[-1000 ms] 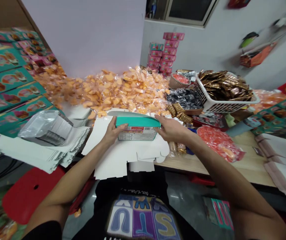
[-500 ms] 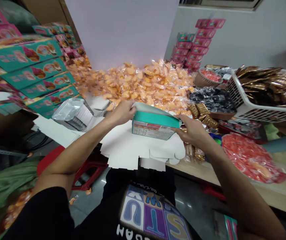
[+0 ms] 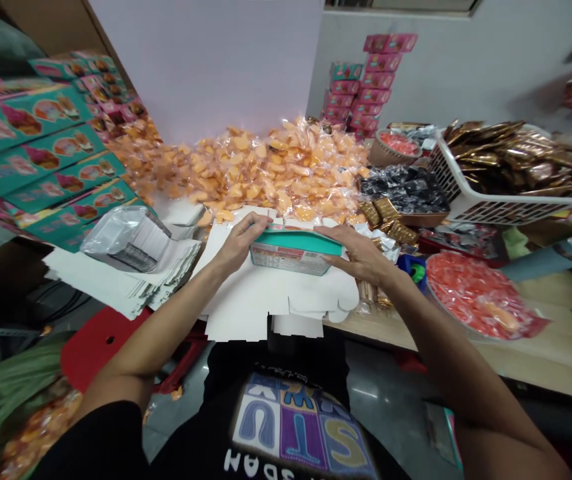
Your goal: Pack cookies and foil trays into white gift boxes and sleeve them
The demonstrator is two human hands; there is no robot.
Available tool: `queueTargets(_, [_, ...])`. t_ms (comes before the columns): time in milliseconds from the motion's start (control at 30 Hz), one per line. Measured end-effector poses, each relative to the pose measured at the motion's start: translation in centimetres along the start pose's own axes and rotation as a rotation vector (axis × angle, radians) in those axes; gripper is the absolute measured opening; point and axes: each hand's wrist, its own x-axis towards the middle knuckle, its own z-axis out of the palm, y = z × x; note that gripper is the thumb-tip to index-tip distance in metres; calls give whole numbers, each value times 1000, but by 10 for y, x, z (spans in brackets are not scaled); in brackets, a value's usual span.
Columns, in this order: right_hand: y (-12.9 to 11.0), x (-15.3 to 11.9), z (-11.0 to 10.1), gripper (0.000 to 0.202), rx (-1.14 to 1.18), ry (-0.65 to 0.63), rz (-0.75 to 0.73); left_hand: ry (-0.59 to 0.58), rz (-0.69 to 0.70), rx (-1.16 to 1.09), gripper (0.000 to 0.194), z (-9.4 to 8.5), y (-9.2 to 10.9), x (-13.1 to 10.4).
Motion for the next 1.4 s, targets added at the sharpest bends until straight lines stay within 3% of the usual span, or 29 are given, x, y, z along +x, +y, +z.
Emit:
queueTargets(100, [11, 1, 1, 58, -14, -30, -44, -2, 12, 30, 47, -7, -11, 3])
queueTargets(167, [19, 2, 6, 57, -40, -1, -49, -124, 59, 165, 46, -18, -4, 10])
queueTargets(267, [19, 3, 21, 56, -70, 44, -35, -360, 249, 595, 50, -22, 19, 25])
queueTargets(367, [9, 3, 31, 57, -60, 90, -12, -501, 435, 962, 56, -1, 35, 37])
queueTargets(467, [1, -12, 27, 53, -1, 239, 77, -491, 545, 1104, 55, 27, 35, 35])
queueTargets(567, [1, -62, 7, 47, 35, 447, 370, -417, 622, 1161, 48, 46, 30, 18])
queueTargets(633, [6, -107, -9, 42, 54, 561, 741, -411, 640, 1173, 46, 56, 28, 5])
queueTargets(733, [21, -163, -23, 23, 126, 524, 1289, -415, 632, 1205, 42, 69, 27, -8])
queueTargets(800, [29, -182, -21, 15, 184, 472, 1441, -407, 636, 1240, 40, 76, 26, -11])
queueTargets(1067, [38, -175, 13, 16, 483, 633, 1504, -379, 605, 1218, 39, 80, 25, -8])
queueTargets(1400, [19, -211, -17, 29, 737, 641, 1424, -375, 623, 1245, 41, 81, 26, -10])
